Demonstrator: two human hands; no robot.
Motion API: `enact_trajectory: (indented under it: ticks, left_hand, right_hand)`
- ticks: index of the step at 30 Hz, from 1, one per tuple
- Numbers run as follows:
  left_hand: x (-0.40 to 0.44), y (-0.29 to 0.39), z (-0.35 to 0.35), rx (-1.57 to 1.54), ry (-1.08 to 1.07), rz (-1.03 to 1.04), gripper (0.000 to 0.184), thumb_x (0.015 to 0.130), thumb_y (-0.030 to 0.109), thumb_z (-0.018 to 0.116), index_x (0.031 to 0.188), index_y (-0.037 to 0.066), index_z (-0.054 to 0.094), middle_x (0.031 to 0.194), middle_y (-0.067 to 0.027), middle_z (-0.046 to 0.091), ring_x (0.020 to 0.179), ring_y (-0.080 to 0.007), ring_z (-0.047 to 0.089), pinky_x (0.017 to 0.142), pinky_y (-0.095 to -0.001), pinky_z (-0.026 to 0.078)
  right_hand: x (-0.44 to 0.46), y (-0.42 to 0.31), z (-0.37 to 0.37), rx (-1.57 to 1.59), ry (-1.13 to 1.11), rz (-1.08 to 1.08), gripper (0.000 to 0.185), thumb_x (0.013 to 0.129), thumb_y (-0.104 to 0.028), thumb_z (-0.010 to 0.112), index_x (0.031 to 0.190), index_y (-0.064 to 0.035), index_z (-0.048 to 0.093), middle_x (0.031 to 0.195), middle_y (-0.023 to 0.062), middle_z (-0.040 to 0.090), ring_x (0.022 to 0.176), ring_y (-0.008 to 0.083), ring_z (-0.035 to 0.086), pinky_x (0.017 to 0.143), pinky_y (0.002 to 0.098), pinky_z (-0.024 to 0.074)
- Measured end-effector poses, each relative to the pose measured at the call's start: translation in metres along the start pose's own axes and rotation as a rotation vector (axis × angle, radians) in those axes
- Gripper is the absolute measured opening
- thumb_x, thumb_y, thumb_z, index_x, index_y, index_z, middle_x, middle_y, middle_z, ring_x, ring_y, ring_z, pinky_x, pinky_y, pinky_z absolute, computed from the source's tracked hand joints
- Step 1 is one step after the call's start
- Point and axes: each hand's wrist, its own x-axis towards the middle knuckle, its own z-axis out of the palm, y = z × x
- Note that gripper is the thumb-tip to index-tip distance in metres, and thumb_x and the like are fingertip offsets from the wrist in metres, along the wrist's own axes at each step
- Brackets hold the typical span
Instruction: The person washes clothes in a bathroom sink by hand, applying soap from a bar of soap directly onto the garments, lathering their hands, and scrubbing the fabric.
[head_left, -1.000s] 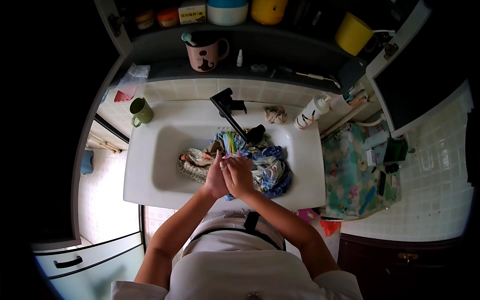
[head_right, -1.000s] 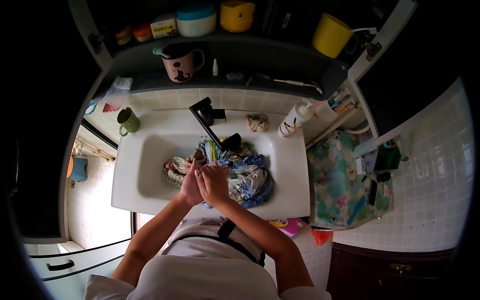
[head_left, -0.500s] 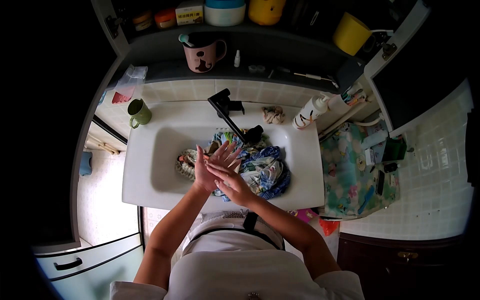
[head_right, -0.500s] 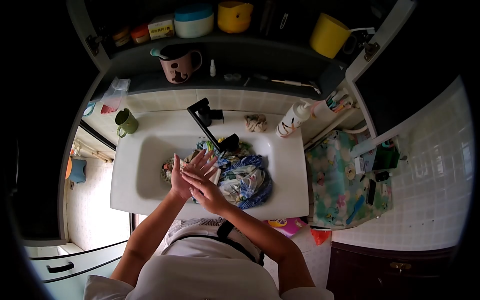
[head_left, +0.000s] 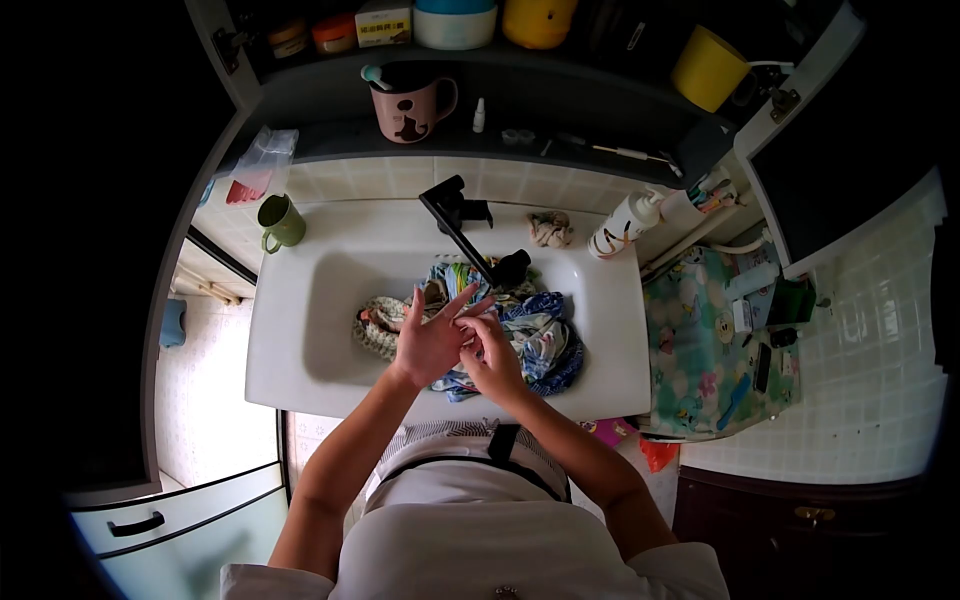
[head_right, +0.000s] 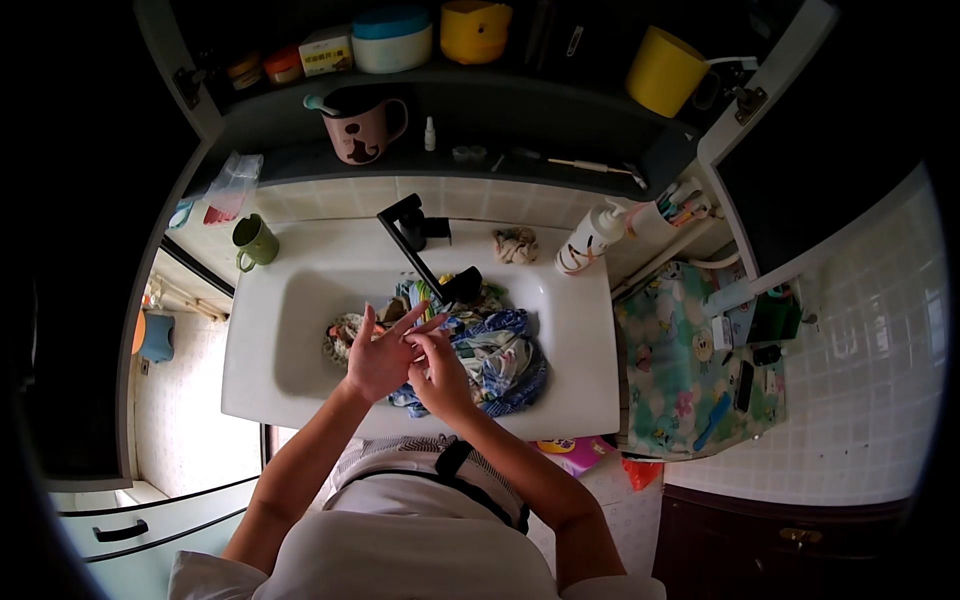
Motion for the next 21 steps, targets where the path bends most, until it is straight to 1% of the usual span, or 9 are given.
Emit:
enact_trajectory:
  ticks: [2,5,8,10,11,14,17,20,21]
  left_hand:
    - [0.001,-0.001,-0.001,0.038,0.020,-0.009,0.081,0.092,0.070,0.023,0.151,0.014,0.023,0.151,-0.0156,0.032,0.134,-0.0301,0.036,0.111,-0.0456,0.025]
    - [0.002,-0.002,-0.004,0.091,0.062,-0.023,0.081,0.093,0.069,0.025,0.152,0.014,0.022,0.150,-0.0158,0.033,0.133,-0.0295,0.038,0.111,-0.0446,0.028]
    - [0.000,-0.003,-0.002,0.127,0.072,-0.037,0.079,0.094,0.067,0.027,0.152,0.014,0.022,0.149,-0.0152,0.035,0.131,-0.0285,0.040,0.110,-0.0431,0.029]
    - [0.000,-0.005,-0.005,0.185,0.099,-0.037,0.077,0.094,0.065,0.029,0.152,0.014,0.022,0.148,-0.0143,0.037,0.130,-0.0276,0.042,0.110,-0.0420,0.030]
    - [0.000,-0.006,-0.009,0.233,0.090,-0.042,0.076,0.094,0.066,0.028,0.152,0.016,0.022,0.148,-0.0123,0.037,0.128,-0.0262,0.043,0.109,-0.0426,0.031]
    - [0.001,-0.007,-0.017,0.336,0.074,-0.061,0.073,0.095,0.065,0.027,0.152,0.019,0.023,0.148,-0.0077,0.039,0.125,-0.0231,0.045,0.106,-0.0431,0.032]
    - [0.000,-0.006,-0.015,0.366,0.093,-0.087,0.071,0.096,0.064,0.027,0.152,0.020,0.023,0.147,-0.0064,0.041,0.124,-0.0222,0.046,0.105,-0.0421,0.033]
    - [-0.002,-0.006,-0.008,0.416,0.149,-0.108,0.068,0.097,0.062,0.026,0.151,0.020,0.026,0.145,-0.0057,0.042,0.123,-0.0217,0.047,0.104,-0.0414,0.034]
    - [-0.002,-0.008,-0.010,0.432,0.177,-0.108,0.067,0.098,0.061,0.026,0.150,0.020,0.027,0.145,-0.0056,0.043,0.123,-0.0216,0.047,0.104,-0.0409,0.035]
  right_hand:
    - [-0.002,0.003,0.005,0.067,0.007,0.047,0.038,0.077,0.001,0.059,0.114,-0.0027,0.051,0.106,0.0091,0.053,0.088,0.0181,0.059,0.070,0.0292,0.0500]
    - [0.000,0.017,0.006,0.523,-0.095,0.417,0.031,0.080,-0.002,0.062,0.109,-0.0035,0.054,0.097,0.0046,0.055,0.085,0.0123,0.057,0.068,0.0254,0.0469]
    - [0.011,-0.014,-0.006,0.633,-0.090,0.636,0.023,0.084,-0.008,0.066,0.104,-0.0034,0.055,0.088,0.0012,0.055,0.082,0.0087,0.055,0.070,0.0229,0.0443]
    - [0.010,-0.011,-0.001,0.628,-0.036,0.573,0.022,0.086,-0.011,0.067,0.102,-0.0030,0.055,0.086,0.0010,0.056,0.079,0.0088,0.055,0.069,0.0228,0.0446]
    - [0.008,-0.007,0.002,0.625,-0.009,0.541,0.022,0.087,-0.012,0.068,0.101,-0.0028,0.055,0.084,0.0009,0.057,0.077,0.0088,0.055,0.069,0.0227,0.0447]
    - [0.003,0.011,0.007,0.441,-0.025,0.402,0.020,0.088,-0.011,0.066,0.102,-0.0016,0.054,0.088,0.0029,0.059,0.079,0.0094,0.057,0.069,0.0237,0.0460]
    - [0.002,0.018,0.008,0.486,-0.071,0.406,0.020,0.089,-0.008,0.063,0.105,-0.0010,0.052,0.094,0.0058,0.061,0.084,0.0115,0.060,0.071,0.0274,0.0479]
    - [-0.002,0.030,0.012,0.458,-0.058,0.343,0.021,0.092,-0.006,0.058,0.110,-0.0004,0.050,0.097,0.0087,0.061,0.089,0.0154,0.061,0.073,0.0326,0.0487]
    - [-0.005,0.042,0.017,0.400,-0.051,0.309,0.021,0.093,-0.006,0.057,0.111,-0.0002,0.049,0.097,0.0093,0.061,0.089,0.0165,0.062,0.073,0.0337,0.0487]
